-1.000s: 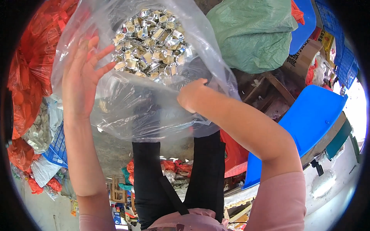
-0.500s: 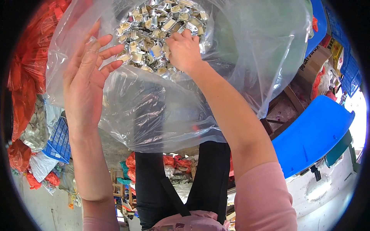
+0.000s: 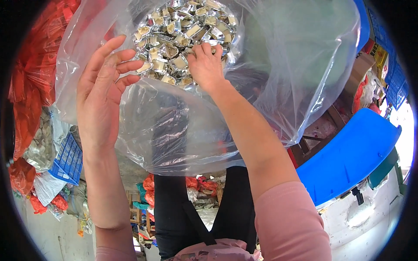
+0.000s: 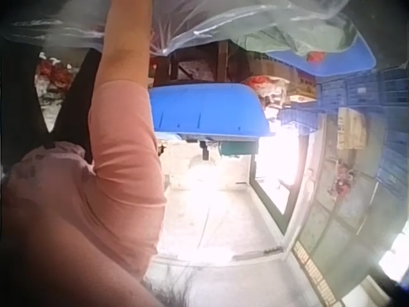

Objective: Sorting and organizing various shoe components in a manufacturing facility.

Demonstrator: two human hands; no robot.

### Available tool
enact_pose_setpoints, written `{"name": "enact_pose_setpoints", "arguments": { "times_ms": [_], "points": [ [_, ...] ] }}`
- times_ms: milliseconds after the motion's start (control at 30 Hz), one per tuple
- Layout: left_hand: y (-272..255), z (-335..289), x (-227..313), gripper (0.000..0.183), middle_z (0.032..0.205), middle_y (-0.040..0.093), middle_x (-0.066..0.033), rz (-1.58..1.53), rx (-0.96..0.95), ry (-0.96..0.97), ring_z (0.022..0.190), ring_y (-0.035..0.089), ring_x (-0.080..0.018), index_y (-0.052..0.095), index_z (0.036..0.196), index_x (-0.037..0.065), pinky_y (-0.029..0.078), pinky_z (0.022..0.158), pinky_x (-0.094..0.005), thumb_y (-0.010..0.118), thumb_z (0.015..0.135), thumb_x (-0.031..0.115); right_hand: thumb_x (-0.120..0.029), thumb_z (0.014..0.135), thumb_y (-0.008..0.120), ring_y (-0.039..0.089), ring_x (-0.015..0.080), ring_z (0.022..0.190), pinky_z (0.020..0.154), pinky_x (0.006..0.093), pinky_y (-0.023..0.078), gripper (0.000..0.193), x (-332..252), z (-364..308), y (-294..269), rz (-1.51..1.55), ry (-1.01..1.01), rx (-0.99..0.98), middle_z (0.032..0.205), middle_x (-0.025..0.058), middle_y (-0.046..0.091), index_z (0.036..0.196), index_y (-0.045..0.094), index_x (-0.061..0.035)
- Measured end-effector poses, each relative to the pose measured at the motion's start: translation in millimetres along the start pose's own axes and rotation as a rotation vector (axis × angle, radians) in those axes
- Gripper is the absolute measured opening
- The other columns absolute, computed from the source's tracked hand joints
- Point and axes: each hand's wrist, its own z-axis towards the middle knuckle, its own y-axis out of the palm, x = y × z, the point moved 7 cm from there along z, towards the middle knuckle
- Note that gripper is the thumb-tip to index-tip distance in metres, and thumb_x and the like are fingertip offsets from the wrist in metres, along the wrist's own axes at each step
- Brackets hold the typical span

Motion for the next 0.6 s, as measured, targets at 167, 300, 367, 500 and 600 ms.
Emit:
{"name": "enact_pose_setpoints", "arguments": {
  "times_ms": [167,300,367,500,600],
  "points": [
    [1.0,-3.0,-6.3,0.033,0.102,0.058,-0.0106,0.029,-0.026,-0.028,0.092,0.057,-0.0162,0.049,0.12,-0.002,0.045,0.077,-0.027,0.046,0.092,0.016,0.004,0.064,0.058,0.041,0.0264,0.104,0.092,0.0432,0.029,0.027,7.2,-10.0,-34.9,0.302,0.067,0.187,0.11,0.0059,0.05,0.088,0.064,-0.0071],
    [4.8,-8.4,-9.8,0.027,0.1,0.06,-0.0088,0.124,-0.035,-0.002,0.09,0.057,-0.0142,0.055,0.111,-0.001,0.045,0.076,-0.0247,0.053,0.087,0.012,0.011,0.061,0.054,0.042,0.0256,0.101,0.086,0.0385,0.035,0.035,7.1,-27.2,-87.9,0.506,0.099,0.329,0.109,0.0072,0.049,0.089,0.063,-0.0079],
    [4.4,-14.9,-11.5,0.024,0.099,0.061,-0.0083,0.182,-0.038,-0.016,0.089,0.058,-0.0132,0.059,0.106,-0.001,0.045,0.075,-0.0236,0.059,0.084,0.01,0.015,0.059,0.052,0.046,0.026,0.093,0.076,0.0342,0.04,0.04,-1.1,-37.1,-116.9,0.769,0.124,0.328,0.106,0.0069,0.051,0.09,0.062,-0.0087],
    [20.6,-41.5,-5.9,0.028,0.101,0.06,-0.0109,0.227,-0.097,0.19,0.093,0.057,-0.0149,0.059,0.101,0.0,0.047,0.077,-0.0249,0.065,0.074,-0.001,0.014,0.06,0.056,0.048,0.0248,0.086,0.07,0.0317,0.042,0.039,-20.6,-53.9,-174.4,0.782,-0.027,0.465,0.102,0.006,0.055,0.09,0.063,-0.0094],
    [34.8,-63.5,-0.7,0.027,0.102,0.06,-0.0133,0.117,-0.061,0.327,0.093,0.058,-0.0177,0.059,0.096,0.0,0.048,0.077,-0.0269,0.065,0.071,-0.006,0.01,0.062,0.062,0.048,0.0242,0.085,0.068,0.0317,0.043,0.035,-33.5,-63.1,-200.4,0.822,-0.141,0.56,0.099,0.0048,0.058,0.09,0.063,-0.0095]
  ]
}}
